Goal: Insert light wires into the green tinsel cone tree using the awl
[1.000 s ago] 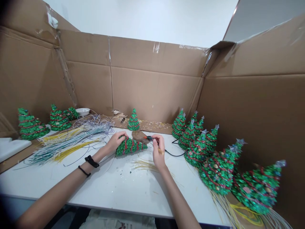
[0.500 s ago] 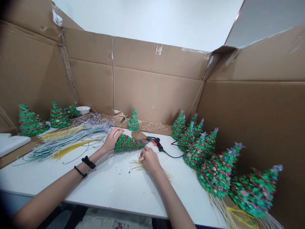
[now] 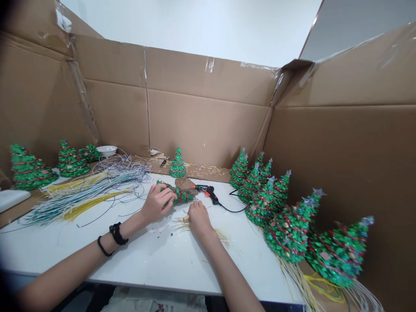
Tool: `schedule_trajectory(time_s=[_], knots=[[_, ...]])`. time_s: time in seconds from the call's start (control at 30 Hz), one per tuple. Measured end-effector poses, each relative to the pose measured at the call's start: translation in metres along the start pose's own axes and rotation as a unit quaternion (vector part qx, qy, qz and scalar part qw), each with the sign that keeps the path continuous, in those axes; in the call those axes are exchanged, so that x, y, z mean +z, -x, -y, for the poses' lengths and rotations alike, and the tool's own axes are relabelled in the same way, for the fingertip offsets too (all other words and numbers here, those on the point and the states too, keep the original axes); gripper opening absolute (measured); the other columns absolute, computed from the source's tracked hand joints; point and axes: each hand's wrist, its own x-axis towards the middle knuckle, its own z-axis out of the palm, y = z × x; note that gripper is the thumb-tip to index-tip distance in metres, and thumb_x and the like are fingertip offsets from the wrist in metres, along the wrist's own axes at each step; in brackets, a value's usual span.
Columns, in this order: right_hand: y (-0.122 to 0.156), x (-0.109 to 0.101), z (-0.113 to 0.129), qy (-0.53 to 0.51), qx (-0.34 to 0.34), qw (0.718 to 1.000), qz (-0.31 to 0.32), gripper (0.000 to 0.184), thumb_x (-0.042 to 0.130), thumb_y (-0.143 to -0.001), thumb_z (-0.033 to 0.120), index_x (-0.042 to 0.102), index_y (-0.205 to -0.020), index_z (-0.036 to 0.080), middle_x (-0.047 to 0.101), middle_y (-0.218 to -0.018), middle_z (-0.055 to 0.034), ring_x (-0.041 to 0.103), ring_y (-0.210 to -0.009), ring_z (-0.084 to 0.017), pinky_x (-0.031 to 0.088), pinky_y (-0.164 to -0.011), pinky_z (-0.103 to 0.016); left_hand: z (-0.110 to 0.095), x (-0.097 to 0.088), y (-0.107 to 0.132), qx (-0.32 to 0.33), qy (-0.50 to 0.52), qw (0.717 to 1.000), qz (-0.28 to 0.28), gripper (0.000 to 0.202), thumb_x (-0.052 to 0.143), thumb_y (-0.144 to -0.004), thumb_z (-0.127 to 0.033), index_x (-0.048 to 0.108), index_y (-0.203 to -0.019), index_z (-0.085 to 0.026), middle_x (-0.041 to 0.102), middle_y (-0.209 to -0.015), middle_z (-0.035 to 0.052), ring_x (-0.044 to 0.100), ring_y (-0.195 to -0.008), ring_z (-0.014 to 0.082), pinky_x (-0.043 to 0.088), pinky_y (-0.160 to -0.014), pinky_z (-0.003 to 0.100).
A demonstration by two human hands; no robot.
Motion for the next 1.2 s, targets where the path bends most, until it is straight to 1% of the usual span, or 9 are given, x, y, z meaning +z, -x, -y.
schedule_trajectory(time_s=[0.23, 0.57, 0.73, 0.87, 0.93, 1.0, 1.07, 1.1, 1.2], knots=[[0.001, -0.004, -0.006, -0.119, -0.006, 0.992, -0.038, 0.028, 0.044, -0.066, -0.005, 0.055, -0.081, 0.017, 0.06, -0.081, -0.0076, 0.048, -0.084, -0.022, 0.034, -0.072, -0.029, -0.013, 0.019, 0.007, 0.064, -0.028, 0.989, 0.127, 0.023, 0.047, -0.089, -0.021, 0.06, -0.108, -0.02, 0.066, -0.106, 0.0056, 0.044, -0.113, 0.0253, 0.023, -0.097, 0.041], [0.002, -0.009, -0.005, -0.26, -0.028, 0.962, -0.072, 0.024, 0.039, -0.075, -0.002, 0.052, -0.078, 0.019, 0.06, -0.084, -0.0037, 0.047, -0.083, -0.018, 0.035, -0.072, -0.026, -0.009, 0.016, 0.008, 0.044, -0.016, 0.984, 0.171, 0.014, 0.046, -0.089, -0.012, 0.06, -0.087, -0.017, 0.066, -0.082, 0.0042, 0.048, -0.098, 0.0233, 0.025, -0.088, 0.041], [0.003, -0.015, -0.002, -0.293, -0.057, 0.949, -0.104, 0.012, 0.046, -0.088, 0.021, 0.058, -0.085, 0.02, 0.057, -0.076, -0.0038, 0.048, -0.085, -0.02, 0.039, -0.075, -0.029, -0.011, 0.018, 0.009, 0.024, -0.001, 0.987, 0.159, 0.017, 0.044, -0.089, -0.014, 0.059, -0.083, -0.017, 0.065, -0.079, 0.0056, 0.048, -0.094, 0.0239, 0.026, -0.085, 0.041], [0.005, -0.02, -0.001, -0.306, -0.053, 0.939, -0.15, 0.012, 0.05, -0.086, 0.021, 0.06, -0.08, 0.02, 0.058, -0.075, -0.0037, 0.049, -0.084, -0.02, 0.04, -0.075, -0.029, -0.009, 0.004, 0.002, 0.027, 0.021, 0.99, 0.138, 0.022, 0.041, -0.09, -0.022, 0.058, -0.076, -0.019, 0.063, -0.074, 0.0059, 0.049, -0.089, 0.0245, 0.029, -0.081, 0.041], [0.001, -0.022, -0.003, -0.314, -0.04, 0.932, -0.178, 0.013, 0.051, -0.085, 0.022, 0.061, -0.078, 0.02, 0.059, -0.076, -0.0036, 0.049, -0.083, -0.019, 0.041, -0.076, -0.029, 0.005, -0.009, -0.004, 0.008, 0.034, 0.995, 0.094, 0.022, 0.043, -0.089, -0.024, 0.057, -0.073, -0.021, 0.063, -0.072, 0.0046, 0.05, -0.086, 0.0238, 0.03, -0.079, 0.041], [-0.007, -0.025, -0.007, -0.311, -0.012, 0.929, -0.199, 0.014, 0.052, -0.084, 0.022, 0.063, -0.077, 0.02, 0.061, -0.075, -0.0034, 0.05, -0.083, -0.019, 0.04, -0.075, -0.029, 0.028, -0.021, -0.008, -0.091, 0.055, 0.994, 0.002, 0.02, 0.045, -0.085, -0.025, 0.056, -0.069, -0.021, 0.062, -0.07, 0.0033, 0.05, -0.075, 0.0209, 0.032, -0.077, 0.039], [-0.02, -0.027, -0.01, -0.304, 0.017, 0.931, -0.2, 0.014, 0.053, -0.081, 0.02, 0.065, -0.074, 0.02, 0.063, -0.073, -0.0029, 0.051, -0.082, -0.019, 0.04, -0.074, -0.028, 0.056, -0.028, -0.01, -0.239, 0.136, 0.96, -0.061, 0.022, 0.045, -0.082, -0.029, 0.054, -0.063, -0.02, 0.054, -0.059, 0.0015, 0.046, -0.061, 0.0171, 0.034, -0.065, 0.033], [-0.028, -0.028, -0.01, -0.303, 0.026, 0.933, -0.192, 0.015, 0.053, -0.08, 0.019, 0.066, -0.072, 0.02, 0.064, -0.071, -0.0025, 0.052, -0.081, -0.019, 0.04, -0.074, -0.028, 0.07, -0.029, -0.009, -0.309, 0.22, 0.923, -0.057, 0.023, 0.044, -0.081, -0.029, 0.052, -0.061, -0.02, 0.047, -0.051, -0.0007, 0.042, -0.052, 0.0148, 0.033, -0.057, 0.029], [-0.046, -0.027, -0.008, -0.314, 0.037, 0.933, -0.171, 0.016, 0.055, -0.078, 0.02, 0.069, -0.069, 0.019, 0.066, -0.068, -0.0015, 0.055, -0.076, -0.018, 0.04, -0.072, -0.027, 0.099, -0.028, -0.003, -0.449, 0.474, 0.752, 0.094, 0.022, 0.045, -0.074, -0.031, 0.05, -0.057, -0.018, 0.042, -0.045, -0.0031, 0.033, -0.039, 0.0091, 0.022, -0.042, 0.023]])
